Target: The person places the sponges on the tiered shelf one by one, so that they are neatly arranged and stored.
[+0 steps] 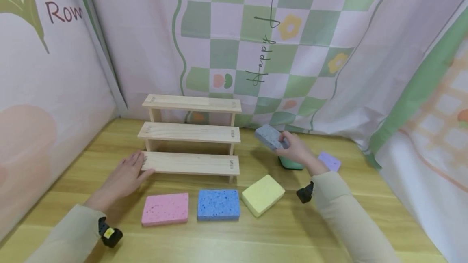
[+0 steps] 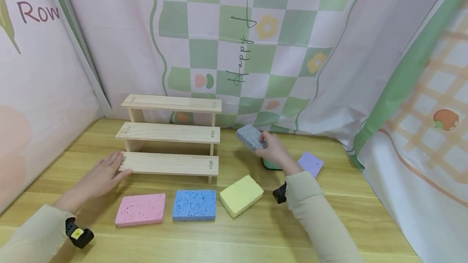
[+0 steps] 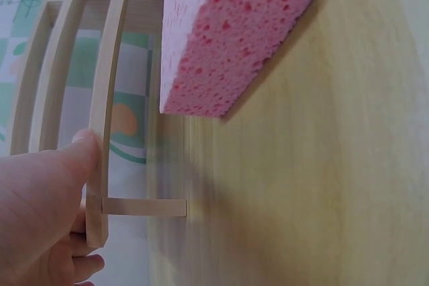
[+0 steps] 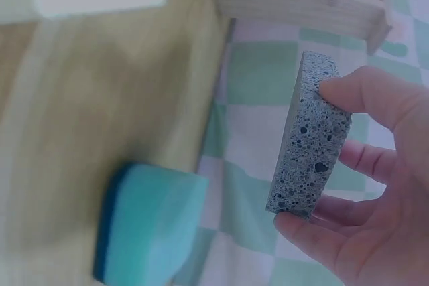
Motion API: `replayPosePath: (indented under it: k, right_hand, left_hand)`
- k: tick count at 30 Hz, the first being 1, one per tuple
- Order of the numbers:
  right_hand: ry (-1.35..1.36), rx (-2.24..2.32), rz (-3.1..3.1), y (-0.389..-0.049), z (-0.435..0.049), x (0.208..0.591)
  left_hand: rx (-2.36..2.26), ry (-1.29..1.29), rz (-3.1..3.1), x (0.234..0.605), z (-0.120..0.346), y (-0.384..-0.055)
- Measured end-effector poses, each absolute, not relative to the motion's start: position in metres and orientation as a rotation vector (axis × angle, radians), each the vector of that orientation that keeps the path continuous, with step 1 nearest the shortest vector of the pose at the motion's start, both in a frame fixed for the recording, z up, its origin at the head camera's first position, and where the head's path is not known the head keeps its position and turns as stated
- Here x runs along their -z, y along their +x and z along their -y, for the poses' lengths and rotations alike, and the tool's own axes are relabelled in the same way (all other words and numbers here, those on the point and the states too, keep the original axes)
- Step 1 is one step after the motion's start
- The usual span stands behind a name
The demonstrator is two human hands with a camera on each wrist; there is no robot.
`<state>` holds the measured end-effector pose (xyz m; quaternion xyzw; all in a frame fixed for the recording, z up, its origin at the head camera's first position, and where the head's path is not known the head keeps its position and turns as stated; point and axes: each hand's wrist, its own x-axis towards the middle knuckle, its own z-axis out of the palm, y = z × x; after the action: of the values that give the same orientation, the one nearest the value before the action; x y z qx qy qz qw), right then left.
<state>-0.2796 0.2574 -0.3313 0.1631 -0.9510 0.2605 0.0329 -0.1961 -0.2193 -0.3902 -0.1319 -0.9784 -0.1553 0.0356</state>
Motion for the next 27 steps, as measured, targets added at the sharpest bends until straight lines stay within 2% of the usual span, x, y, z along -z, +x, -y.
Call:
replayPosePath:
  k: [27]
  right_hand:
    - [0.545,-0.732,2.859,-0.282,-0.253,0.268]
  left_hand:
    - [0.452,-0.404,3.008,0.389,0.219,-0.196]
